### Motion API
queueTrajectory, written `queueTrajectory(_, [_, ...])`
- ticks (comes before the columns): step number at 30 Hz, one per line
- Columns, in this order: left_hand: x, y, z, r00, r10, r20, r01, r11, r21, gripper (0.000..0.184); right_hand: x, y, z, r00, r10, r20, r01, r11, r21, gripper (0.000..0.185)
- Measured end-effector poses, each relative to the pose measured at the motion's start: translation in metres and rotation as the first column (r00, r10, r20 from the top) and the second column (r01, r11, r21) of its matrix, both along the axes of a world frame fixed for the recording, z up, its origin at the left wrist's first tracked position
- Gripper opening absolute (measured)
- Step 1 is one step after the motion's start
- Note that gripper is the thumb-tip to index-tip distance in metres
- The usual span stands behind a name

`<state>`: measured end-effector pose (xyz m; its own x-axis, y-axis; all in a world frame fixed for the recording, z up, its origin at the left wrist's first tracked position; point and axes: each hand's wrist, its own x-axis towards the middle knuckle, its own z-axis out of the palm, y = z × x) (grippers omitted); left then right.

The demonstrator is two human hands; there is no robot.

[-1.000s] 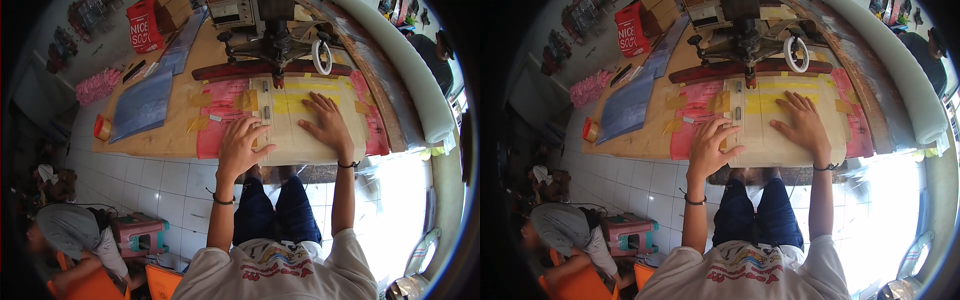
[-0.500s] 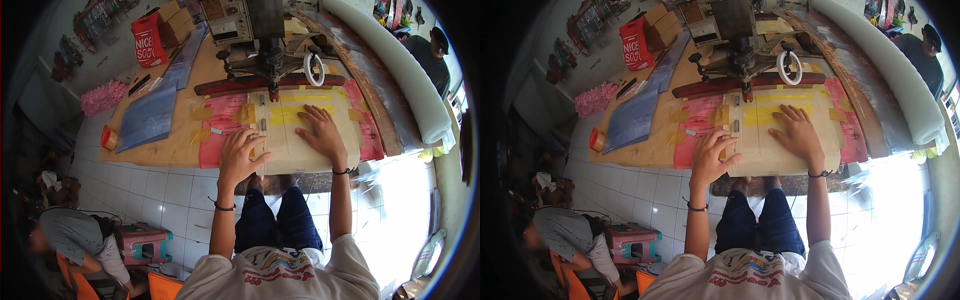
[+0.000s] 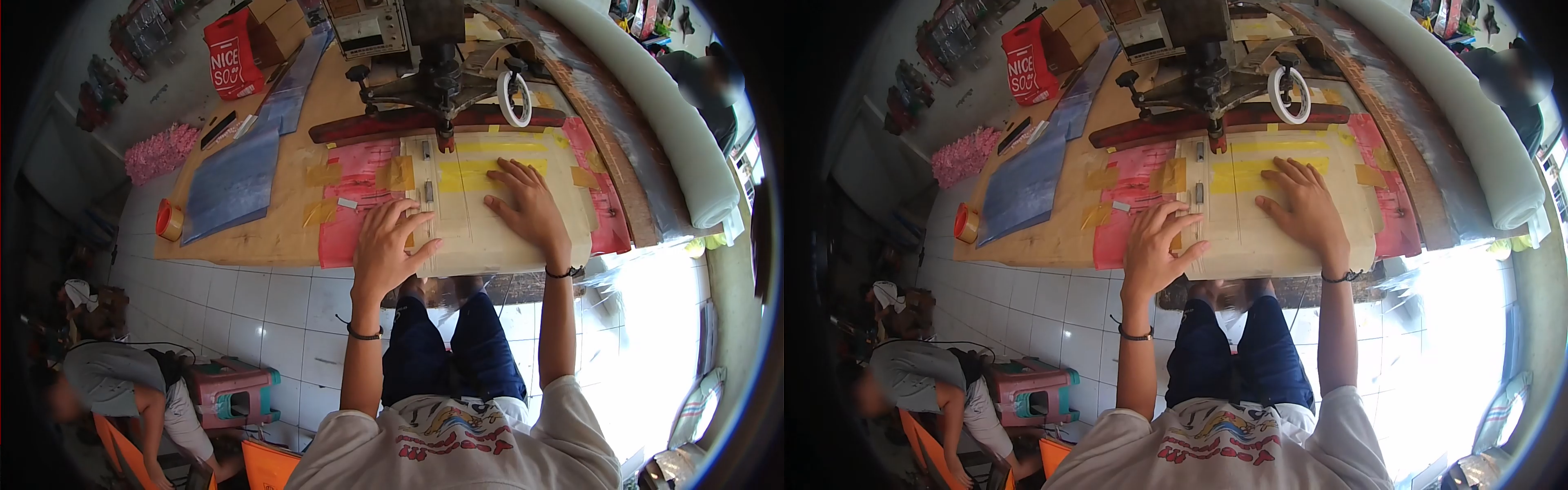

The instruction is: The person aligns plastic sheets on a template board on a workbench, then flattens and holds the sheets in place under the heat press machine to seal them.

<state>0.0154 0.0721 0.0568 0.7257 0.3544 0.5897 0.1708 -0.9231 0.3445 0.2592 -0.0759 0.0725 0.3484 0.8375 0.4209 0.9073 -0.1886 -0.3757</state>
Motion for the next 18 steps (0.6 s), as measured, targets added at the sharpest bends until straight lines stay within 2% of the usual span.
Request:
queueTrajectory(13, [0.000, 0.001, 0.000, 0.999, -0.009, 0.031, 0.008, 1.000, 0.016, 0.040, 0.000, 0.002, 0.000, 1.000, 0.009, -0.012, -0.009, 1.000, -0.022, 0.044])
queueTrajectory(18, [0.000, 0.001, 0.002, 1.000, -0.008, 0.015, 0.008, 0.998, 0.056, 0.041, 0.009, 0.032, -0.004, 0.999, 0.051, -0.012, -0.052, 0.991, -0.120, 0.046])
